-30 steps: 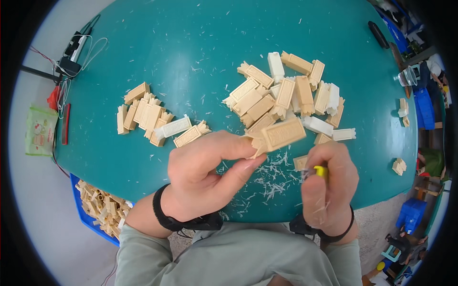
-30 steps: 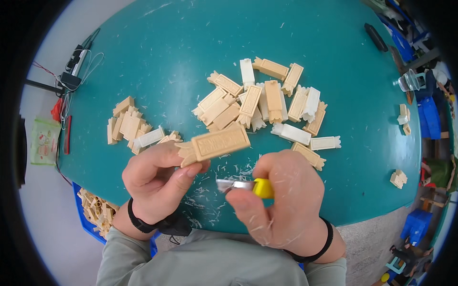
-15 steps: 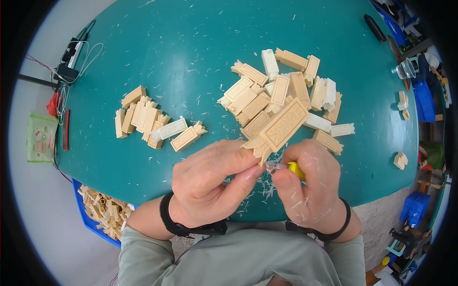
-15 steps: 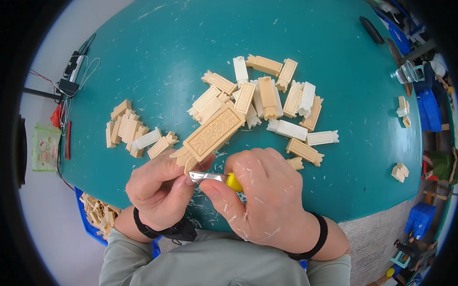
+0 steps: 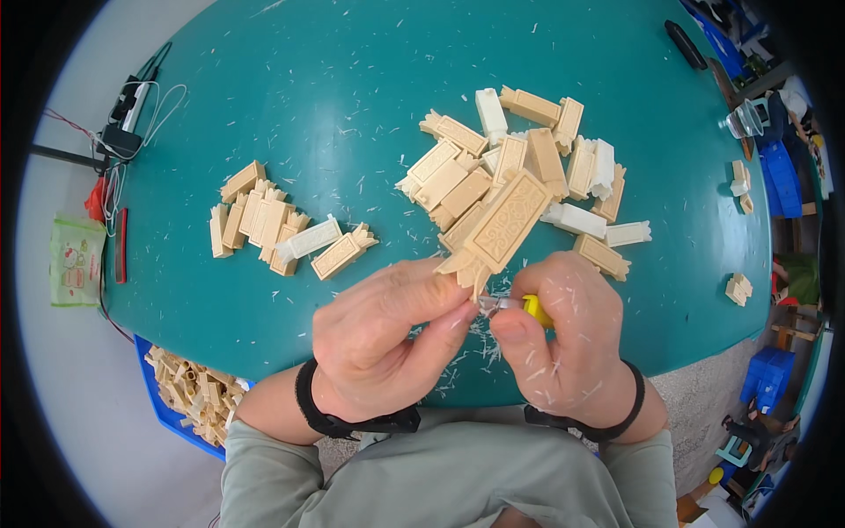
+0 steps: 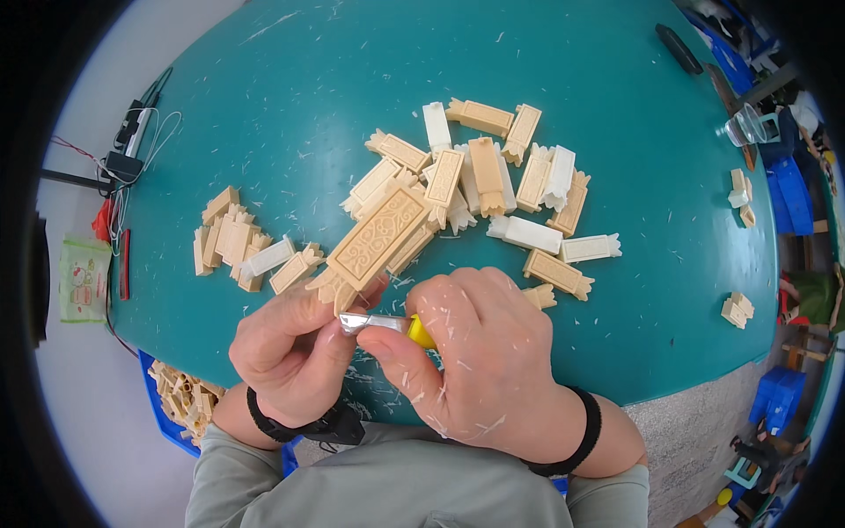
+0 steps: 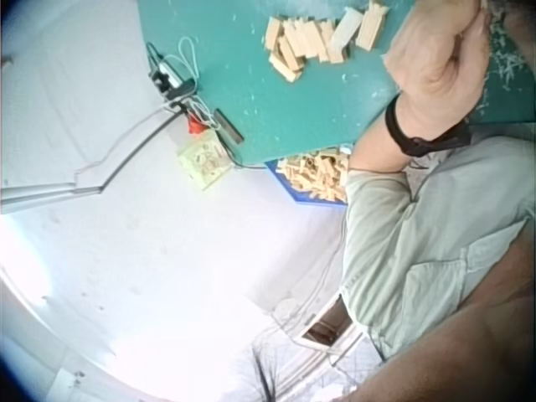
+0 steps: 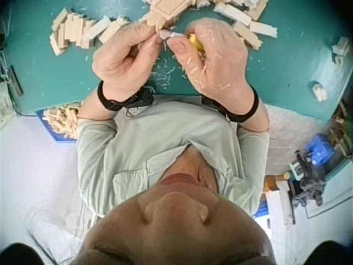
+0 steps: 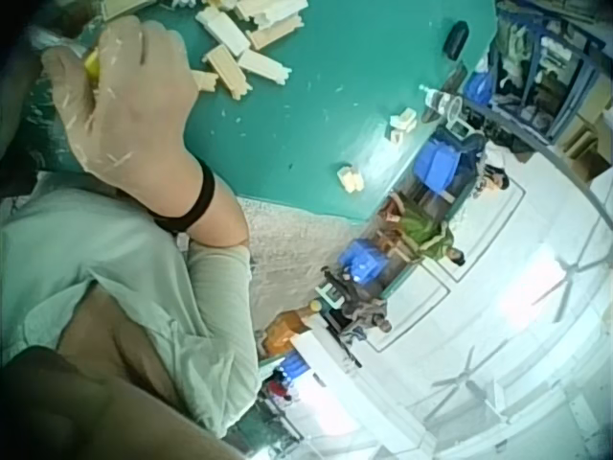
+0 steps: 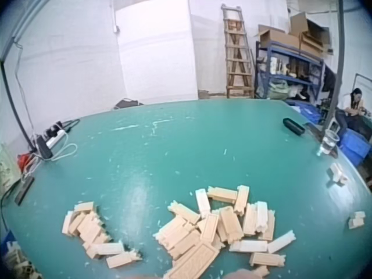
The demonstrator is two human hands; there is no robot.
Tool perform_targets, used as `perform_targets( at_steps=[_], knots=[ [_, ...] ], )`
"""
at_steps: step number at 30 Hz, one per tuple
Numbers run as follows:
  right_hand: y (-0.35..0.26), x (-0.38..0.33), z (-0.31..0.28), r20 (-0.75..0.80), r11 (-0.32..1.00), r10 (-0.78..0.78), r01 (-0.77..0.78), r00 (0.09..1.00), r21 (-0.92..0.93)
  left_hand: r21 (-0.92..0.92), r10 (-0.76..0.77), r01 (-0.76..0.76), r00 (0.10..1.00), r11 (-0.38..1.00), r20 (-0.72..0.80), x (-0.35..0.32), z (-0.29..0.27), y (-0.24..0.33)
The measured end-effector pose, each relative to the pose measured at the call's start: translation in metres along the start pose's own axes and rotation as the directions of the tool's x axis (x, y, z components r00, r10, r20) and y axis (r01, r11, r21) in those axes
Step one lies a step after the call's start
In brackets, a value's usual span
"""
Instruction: The person carves small rectangular wooden blocks using a yellow utility knife. They hold each block in their left hand and carefully shave off thin layers of wood with the knife in their right hand, creating wood shavings that accumulate on the green table. The person works on multiple blocks sequentially, rotating them to access different sides.
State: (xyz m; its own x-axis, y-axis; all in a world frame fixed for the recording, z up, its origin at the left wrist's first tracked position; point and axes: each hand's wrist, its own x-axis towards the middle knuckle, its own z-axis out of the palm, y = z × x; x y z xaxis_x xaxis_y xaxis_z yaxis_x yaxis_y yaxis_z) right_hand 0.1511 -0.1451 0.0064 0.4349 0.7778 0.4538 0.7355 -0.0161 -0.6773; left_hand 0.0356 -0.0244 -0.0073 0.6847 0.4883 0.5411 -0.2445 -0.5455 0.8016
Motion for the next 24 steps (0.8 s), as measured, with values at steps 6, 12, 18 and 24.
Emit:
perform_targets(
  at_steps=[6,12,18,24],
  knots=[
    [0.002,0.0,0.0,-0.027,1.0,-0.008,0.007,1.0,-0.028,0.05,0.05,-0.053,0.996,0.997,0.072,0.004,-0.004,0.005],
    [0.002,0.001,-0.002,-0.019,1.0,0.017,-0.016,1.0,0.023,-0.014,0.055,-0.055,0.998,0.998,0.019,0.002,-0.001,0.004],
    [0.006,0.004,-0.013,-0.065,0.979,0.167,-0.158,0.984,0.126,0.088,-0.185,0.172,0.967,0.981,0.174,0.02,-0.011,-0.005],
    [0.013,0.004,-0.019,-0.079,0.949,0.286,-0.271,0.955,0.163,0.754,-0.293,0.007,0.924,0.657,0.247,0.027,-0.027,-0.023]
  ],
)
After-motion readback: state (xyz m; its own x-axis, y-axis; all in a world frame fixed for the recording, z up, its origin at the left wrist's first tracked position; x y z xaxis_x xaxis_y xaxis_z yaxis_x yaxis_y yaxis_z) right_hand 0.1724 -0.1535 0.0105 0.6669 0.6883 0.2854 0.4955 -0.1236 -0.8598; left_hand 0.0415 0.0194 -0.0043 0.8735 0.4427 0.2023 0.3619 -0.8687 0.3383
